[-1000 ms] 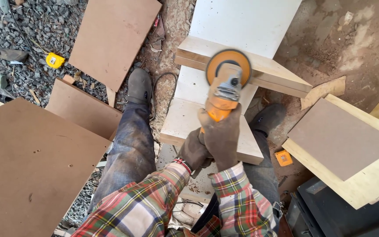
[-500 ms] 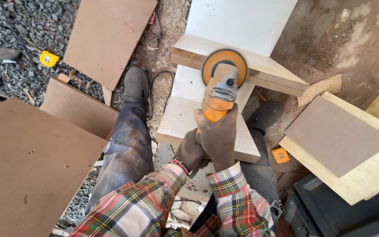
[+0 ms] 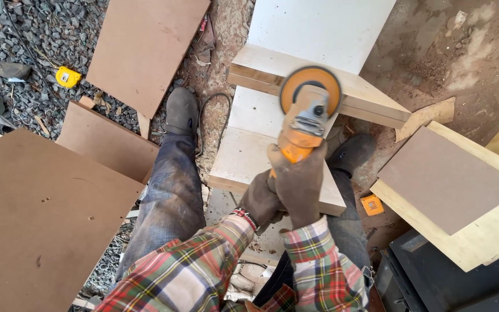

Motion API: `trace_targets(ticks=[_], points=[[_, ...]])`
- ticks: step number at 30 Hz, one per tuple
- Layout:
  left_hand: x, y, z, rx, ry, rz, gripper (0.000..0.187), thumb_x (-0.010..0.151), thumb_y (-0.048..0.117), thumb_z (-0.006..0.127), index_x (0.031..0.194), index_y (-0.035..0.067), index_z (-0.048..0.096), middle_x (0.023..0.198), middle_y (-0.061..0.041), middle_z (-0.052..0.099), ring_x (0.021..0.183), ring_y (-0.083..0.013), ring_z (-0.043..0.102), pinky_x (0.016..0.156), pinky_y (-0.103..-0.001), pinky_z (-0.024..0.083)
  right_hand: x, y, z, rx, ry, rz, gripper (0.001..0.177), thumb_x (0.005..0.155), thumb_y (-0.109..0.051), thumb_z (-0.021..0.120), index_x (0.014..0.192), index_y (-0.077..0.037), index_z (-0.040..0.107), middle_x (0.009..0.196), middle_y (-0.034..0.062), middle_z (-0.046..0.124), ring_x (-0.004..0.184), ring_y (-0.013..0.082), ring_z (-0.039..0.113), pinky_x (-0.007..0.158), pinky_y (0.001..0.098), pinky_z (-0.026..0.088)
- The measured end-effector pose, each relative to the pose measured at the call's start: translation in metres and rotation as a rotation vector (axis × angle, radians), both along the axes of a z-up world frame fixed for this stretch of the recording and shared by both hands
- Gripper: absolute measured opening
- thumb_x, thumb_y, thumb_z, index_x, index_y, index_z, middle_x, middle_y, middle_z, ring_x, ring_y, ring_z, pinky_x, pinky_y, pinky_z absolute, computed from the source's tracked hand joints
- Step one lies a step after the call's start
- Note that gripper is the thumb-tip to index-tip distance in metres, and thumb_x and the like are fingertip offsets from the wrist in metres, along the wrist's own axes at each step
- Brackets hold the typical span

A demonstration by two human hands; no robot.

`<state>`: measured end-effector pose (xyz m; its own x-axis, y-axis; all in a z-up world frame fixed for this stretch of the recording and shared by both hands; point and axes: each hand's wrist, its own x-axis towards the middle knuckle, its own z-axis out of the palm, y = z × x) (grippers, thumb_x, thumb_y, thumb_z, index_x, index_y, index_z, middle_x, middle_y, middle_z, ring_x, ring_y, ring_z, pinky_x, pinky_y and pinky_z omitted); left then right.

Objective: Sanding the edges and surfaces of a small wooden shelf unit using a power sander.

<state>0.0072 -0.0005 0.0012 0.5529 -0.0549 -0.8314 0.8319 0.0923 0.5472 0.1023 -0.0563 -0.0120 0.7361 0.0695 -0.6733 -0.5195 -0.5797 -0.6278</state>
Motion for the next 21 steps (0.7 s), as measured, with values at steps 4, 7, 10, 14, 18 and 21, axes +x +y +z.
trace_targets(ticks=[4,7,10,14,18,21], points=[[0.011,-0.011,-0.004,0.009,-0.016,-0.002,0.108,0.068,0.062,0.094,0.163,0.028,0.056,0.145,-0.021,0.061,0.136,-0.0469,0.065,0.108,-0.062,0.057,0.02,-0.003,0.01,0.042,-0.055,0.003,0.075,0.088,-0.012,0.102,0.146,-0.005,0.055,0.123,0.014,0.082,0.121,0.0306,0.085,0.101,0.0527,0.067],[0.004,0.002,-0.005,0.007,-0.008,-0.009,0.109,0.068,0.063,0.094,0.164,0.029,0.056,0.146,-0.021,0.061,0.137,-0.0471,0.065,0.109,-0.063,0.057,0.003,-0.013,-0.019,-0.004,-0.028,0.028,0.082,0.086,-0.024,0.107,0.146,-0.01,0.052,0.124,0.0153,0.083,0.118,0.0326,0.087,0.101,0.0551,0.069],[-0.004,0.005,-0.004,0.004,-0.026,-0.021,0.109,0.068,0.064,0.094,0.165,0.029,0.056,0.147,-0.021,0.06,0.137,-0.0474,0.065,0.11,-0.063,0.057,-0.002,0.008,-0.004,-0.018,0.038,0.015,0.075,0.088,-0.017,0.102,0.145,-0.007,0.053,0.12,0.0151,0.082,0.114,0.0327,0.087,0.102,0.0503,0.069],[0.006,-0.006,-0.003,0.0,-0.032,-0.029,0.11,0.068,0.064,0.094,0.165,0.029,0.055,0.147,-0.021,0.06,0.138,-0.0477,0.065,0.111,-0.063,0.057,0.009,-0.014,-0.009,-0.085,-0.013,0.041,0.082,0.085,-0.024,0.107,0.145,-0.01,0.054,0.125,0.014,0.084,0.121,0.033,0.086,0.103,0.0516,0.069],[0.005,-0.001,-0.003,0.02,-0.034,-0.038,0.111,0.068,0.065,0.094,0.166,0.03,0.055,0.149,-0.021,0.06,0.14,-0.048,0.064,0.112,-0.064,0.057,0.0,-0.014,-0.02,-0.11,-0.422,0.473,0.049,0.093,-0.014,0.1,0.13,-0.003,0.07,0.124,0.0217,0.068,0.113,0.0359,0.073,0.087,0.0489,0.066],[-0.005,0.007,-0.001,0.013,-0.04,-0.054,0.112,0.068,0.066,0.095,0.166,0.03,0.055,0.15,-0.021,0.06,0.141,-0.0483,0.064,0.112,-0.064,0.057,-0.012,0.006,-0.013,-0.15,-0.353,0.505,0.047,0.093,-0.018,0.1,0.127,-0.005,0.069,0.12,0.023,0.068,0.107,0.0412,0.076,0.085,0.0489,0.067]])
